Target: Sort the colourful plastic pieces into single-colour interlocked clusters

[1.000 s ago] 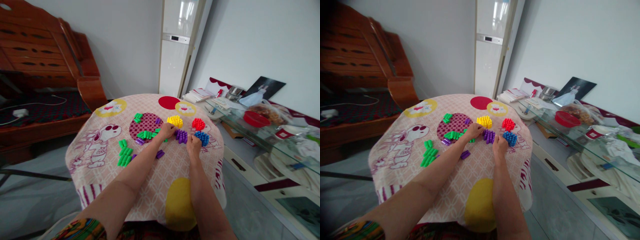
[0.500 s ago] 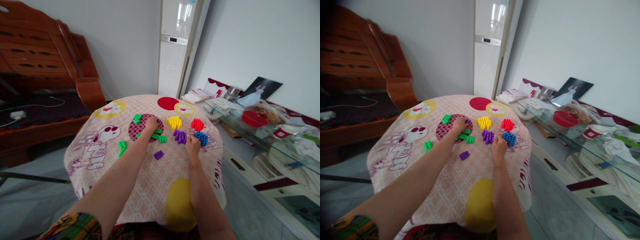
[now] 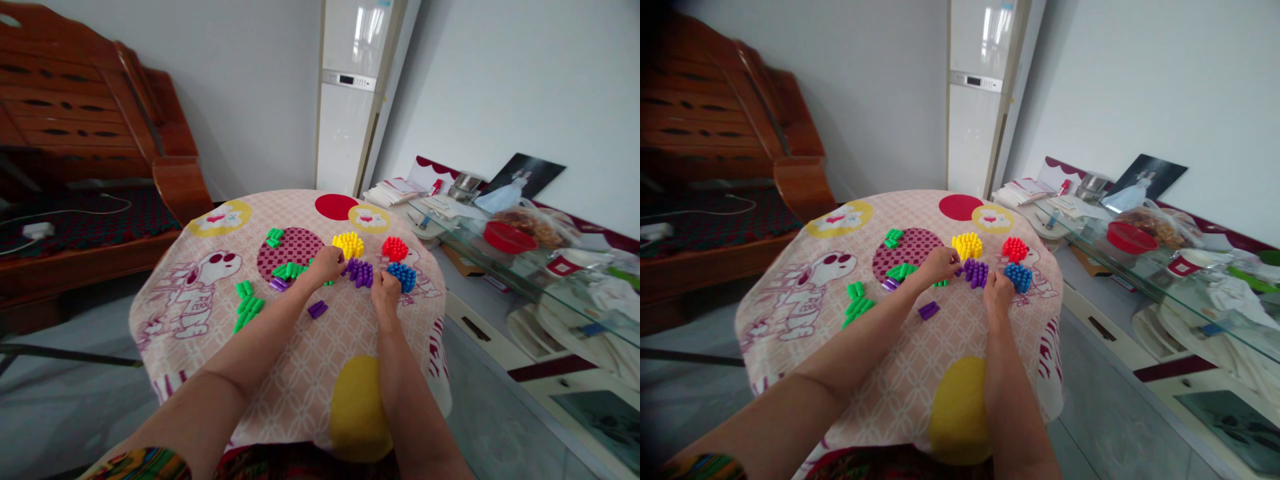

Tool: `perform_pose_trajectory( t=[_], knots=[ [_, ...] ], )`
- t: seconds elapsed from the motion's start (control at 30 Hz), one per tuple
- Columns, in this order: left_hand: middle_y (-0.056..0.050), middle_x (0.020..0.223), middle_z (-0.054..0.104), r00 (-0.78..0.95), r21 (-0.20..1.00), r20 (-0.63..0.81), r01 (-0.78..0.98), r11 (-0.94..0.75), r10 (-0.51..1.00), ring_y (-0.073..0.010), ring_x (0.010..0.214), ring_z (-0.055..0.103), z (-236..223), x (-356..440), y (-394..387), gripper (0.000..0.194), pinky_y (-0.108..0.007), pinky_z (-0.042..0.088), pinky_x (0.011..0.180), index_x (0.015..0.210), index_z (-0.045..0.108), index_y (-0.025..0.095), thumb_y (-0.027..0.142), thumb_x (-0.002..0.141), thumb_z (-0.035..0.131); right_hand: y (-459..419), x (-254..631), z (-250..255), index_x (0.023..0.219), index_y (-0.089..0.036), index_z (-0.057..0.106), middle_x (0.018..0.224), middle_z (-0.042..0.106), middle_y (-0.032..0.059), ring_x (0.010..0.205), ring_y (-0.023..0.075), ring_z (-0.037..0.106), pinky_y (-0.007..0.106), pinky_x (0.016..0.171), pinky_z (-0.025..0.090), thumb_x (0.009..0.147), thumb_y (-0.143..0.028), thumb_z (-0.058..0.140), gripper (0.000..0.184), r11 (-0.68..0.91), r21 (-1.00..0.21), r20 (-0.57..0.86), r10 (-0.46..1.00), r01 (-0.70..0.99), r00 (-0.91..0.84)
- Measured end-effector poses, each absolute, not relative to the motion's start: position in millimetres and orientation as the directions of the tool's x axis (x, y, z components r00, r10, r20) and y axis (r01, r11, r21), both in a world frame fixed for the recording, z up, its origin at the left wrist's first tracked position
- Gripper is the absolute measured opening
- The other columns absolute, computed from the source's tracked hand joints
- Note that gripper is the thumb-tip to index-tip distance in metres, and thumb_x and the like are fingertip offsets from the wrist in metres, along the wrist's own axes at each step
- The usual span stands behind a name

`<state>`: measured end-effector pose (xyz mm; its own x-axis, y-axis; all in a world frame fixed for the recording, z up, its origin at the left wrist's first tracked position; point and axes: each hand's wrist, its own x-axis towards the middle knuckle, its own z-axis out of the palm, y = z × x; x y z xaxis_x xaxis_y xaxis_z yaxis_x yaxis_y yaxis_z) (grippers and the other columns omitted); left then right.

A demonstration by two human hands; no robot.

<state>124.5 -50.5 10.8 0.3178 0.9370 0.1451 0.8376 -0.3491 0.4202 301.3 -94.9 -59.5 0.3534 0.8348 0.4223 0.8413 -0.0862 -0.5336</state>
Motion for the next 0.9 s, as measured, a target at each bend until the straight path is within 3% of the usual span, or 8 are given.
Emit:
perform_pose_trajectory(
  t=[0.1,0.27,0.37,0.47,0.57,0.67,0.77,0.9],
  knots=[
    [-0.011,0.094,0.077,0.317,0.410,0.146,0.843,-0.349,0.937,-0.0201,0.089,0.070,5,133,-55,0.022,-0.025,0.051,0.080,0.094,0.076,0.010,0.020,0.084,0.060,-95,301,-59,0.063,-0.014,0.066,0.062,0.062,0.0072,0.059,0.0143,0.041,0.030,0.060,0.022,0.094,-0.029,0.046,0.039,-0.089,-0.534,0.425,0.832,0.841,0.358],
    [-0.007,0.089,0.077,0.312,0.538,0.087,0.785,-0.308,0.946,-0.0171,0.083,0.071,2,134,-60,0.032,-0.024,0.051,0.078,0.112,0.072,0.011,0.019,0.084,0.060,-96,301,-58,0.063,-0.015,0.065,0.061,0.061,0.0066,0.058,0.0142,0.041,0.030,0.060,0.022,0.095,-0.031,0.046,0.040,-0.092,-0.542,0.409,0.839,0.835,0.358],
    [-0.007,0.092,0.077,0.341,0.538,0.120,0.767,-0.350,0.932,-0.0161,0.081,0.070,12,118,-64,0.035,-0.023,0.050,0.076,0.117,0.069,0.011,0.020,0.084,0.062,-96,301,-58,0.062,-0.016,0.064,0.060,0.060,0.0060,0.058,0.0143,0.040,0.030,0.060,0.022,0.095,-0.030,0.045,0.041,-0.093,-0.545,0.405,0.841,0.833,0.359],
    [-0.007,0.093,0.076,0.351,0.421,0.140,0.826,-0.376,0.926,-0.0173,0.084,0.069,26,83,-68,0.027,-0.024,0.048,0.074,0.107,0.072,0.014,0.022,0.082,0.064,-96,300,-58,0.061,-0.016,0.064,0.060,0.060,0.0057,0.058,0.0143,0.040,0.030,0.060,0.022,0.095,-0.030,0.046,0.041,-0.100,-0.546,0.405,0.837,0.832,0.367],
    [-0.007,0.089,0.074,0.261,0.218,0.102,0.936,-0.277,0.960,-0.0201,0.086,0.067,32,42,-76,0.016,-0.025,0.046,0.072,0.090,0.072,0.017,0.024,0.080,0.063,-96,300,-58,0.061,-0.016,0.063,0.060,0.060,0.0056,0.059,0.0143,0.041,0.030,0.060,0.021,0.096,-0.030,0.046,0.041,-0.101,-0.547,0.408,0.835,0.831,0.370],
    [-0.007,0.093,0.073,0.190,0.088,0.027,0.978,-0.192,0.981,-0.0242,0.092,0.067,24,14,-89,0.018,-0.027,0.045,0.071,0.088,0.070,0.019,0.031,0.075,0.069,-95,300,-59,0.062,-0.016,0.063,0.061,0.059,0.0056,0.060,0.0144,0.041,0.030,0.060,0.021,0.095,-0.029,0.047,0.039,-0.093,-0.542,0.413,0.836,0.835,0.361],
    [-0.009,0.100,0.073,0.179,0.055,0.027,0.982,-0.180,0.984,-0.0265,0.095,0.066,10,3,-99,0.021,-0.029,0.047,0.074,0.091,0.068,0.019,0.033,0.075,0.069,-95,301,-59,0.061,-0.016,0.062,0.060,0.059,0.0055,0.060,0.0147,0.040,0.030,0.059,0.020,0.094,-0.028,0.046,0.039,-0.083,-0.536,0.426,0.832,0.840,0.354],
    [-0.009,0.095,0.073,0.158,0.093,0.095,0.982,-0.167,0.983,-0.0258,0.091,0.067,4,0,-99,0.013,-0.030,0.047,0.074,0.088,0.067,0.018,0.022,0.077,0.061,-95,301,-59,0.060,-0.016,0.062,0.058,0.056,0.0045,0.059,0.0146,0.038,0.030,0.059,0.020,0.094,-0.030,0.045,0.040,-0.091,-0.539,0.422,0.831,0.838,0.362]
  ],
)
